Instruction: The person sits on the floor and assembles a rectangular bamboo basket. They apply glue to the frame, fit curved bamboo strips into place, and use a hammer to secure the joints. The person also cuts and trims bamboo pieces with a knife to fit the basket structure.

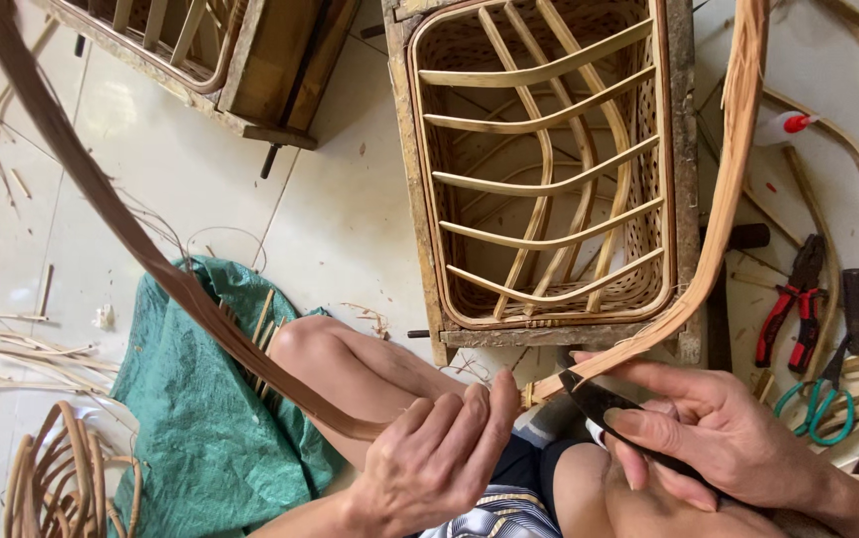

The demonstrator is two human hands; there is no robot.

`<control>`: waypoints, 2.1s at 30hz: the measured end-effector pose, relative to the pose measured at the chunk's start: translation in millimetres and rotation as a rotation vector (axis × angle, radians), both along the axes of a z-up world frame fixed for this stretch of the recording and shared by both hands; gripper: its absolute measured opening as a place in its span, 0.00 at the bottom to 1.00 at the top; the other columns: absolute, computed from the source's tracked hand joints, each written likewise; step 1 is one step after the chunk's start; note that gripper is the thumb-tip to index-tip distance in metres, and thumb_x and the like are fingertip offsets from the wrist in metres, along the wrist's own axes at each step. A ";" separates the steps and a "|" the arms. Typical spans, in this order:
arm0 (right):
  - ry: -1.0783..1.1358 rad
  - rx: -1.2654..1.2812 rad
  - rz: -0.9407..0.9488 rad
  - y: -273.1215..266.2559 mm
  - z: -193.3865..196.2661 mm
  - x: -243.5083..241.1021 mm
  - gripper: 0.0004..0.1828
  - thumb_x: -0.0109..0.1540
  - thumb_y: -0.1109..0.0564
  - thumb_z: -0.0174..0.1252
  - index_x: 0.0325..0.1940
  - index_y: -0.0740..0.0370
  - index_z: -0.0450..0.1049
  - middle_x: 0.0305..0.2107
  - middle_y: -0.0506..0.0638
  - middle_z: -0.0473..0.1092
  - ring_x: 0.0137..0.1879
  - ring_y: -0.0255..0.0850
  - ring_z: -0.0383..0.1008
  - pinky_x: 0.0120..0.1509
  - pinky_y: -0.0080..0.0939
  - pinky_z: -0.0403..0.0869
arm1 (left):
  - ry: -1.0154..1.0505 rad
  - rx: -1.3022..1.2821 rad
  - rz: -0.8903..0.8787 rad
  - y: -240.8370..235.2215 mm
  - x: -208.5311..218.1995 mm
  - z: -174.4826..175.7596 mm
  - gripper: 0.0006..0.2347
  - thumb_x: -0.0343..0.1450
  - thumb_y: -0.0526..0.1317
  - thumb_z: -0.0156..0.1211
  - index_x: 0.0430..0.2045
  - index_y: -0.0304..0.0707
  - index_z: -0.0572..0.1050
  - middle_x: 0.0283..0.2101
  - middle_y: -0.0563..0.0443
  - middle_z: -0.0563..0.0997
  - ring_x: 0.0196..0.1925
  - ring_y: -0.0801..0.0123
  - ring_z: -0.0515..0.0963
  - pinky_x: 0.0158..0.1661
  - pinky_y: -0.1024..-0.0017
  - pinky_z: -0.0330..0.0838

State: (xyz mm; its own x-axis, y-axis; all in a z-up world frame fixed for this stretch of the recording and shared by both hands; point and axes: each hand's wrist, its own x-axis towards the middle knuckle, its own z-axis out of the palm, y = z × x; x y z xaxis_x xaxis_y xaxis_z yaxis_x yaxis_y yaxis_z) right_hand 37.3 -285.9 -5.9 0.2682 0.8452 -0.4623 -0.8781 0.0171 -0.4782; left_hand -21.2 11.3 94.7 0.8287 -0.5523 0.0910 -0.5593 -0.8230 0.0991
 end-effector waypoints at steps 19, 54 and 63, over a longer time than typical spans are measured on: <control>-0.062 -0.217 -0.085 -23.6 -5.9 -9.9 0.25 0.70 0.62 0.53 0.72 0.68 0.64 0.25 0.55 0.75 0.16 0.29 0.65 0.18 0.28 0.66 | 0.048 0.127 0.028 2.6 -19.6 19.6 0.21 0.63 0.31 0.61 0.51 0.21 0.78 0.35 0.46 0.82 0.31 0.76 0.79 0.29 0.79 0.70; -0.480 -0.020 -0.726 -32.1 -32.6 43.9 0.09 0.73 0.57 0.61 0.51 0.65 0.81 0.40 0.55 0.79 0.41 0.36 0.78 0.49 0.34 0.79 | 0.139 -0.207 0.282 24.1 -46.4 -87.5 0.16 0.70 0.32 0.62 0.52 0.24 0.75 0.31 0.51 0.78 0.31 0.70 0.78 0.31 0.70 0.73; -1.620 -0.719 -0.069 4.1 -61.0 2.2 0.12 0.62 0.62 0.70 0.50 0.62 0.82 0.39 0.51 0.79 0.39 0.36 0.80 0.41 0.31 0.79 | 0.096 0.130 1.055 162.5 -132.8 -115.3 0.08 0.76 0.37 0.63 0.48 0.36 0.80 0.37 0.40 0.80 0.40 0.53 0.79 0.45 0.58 0.72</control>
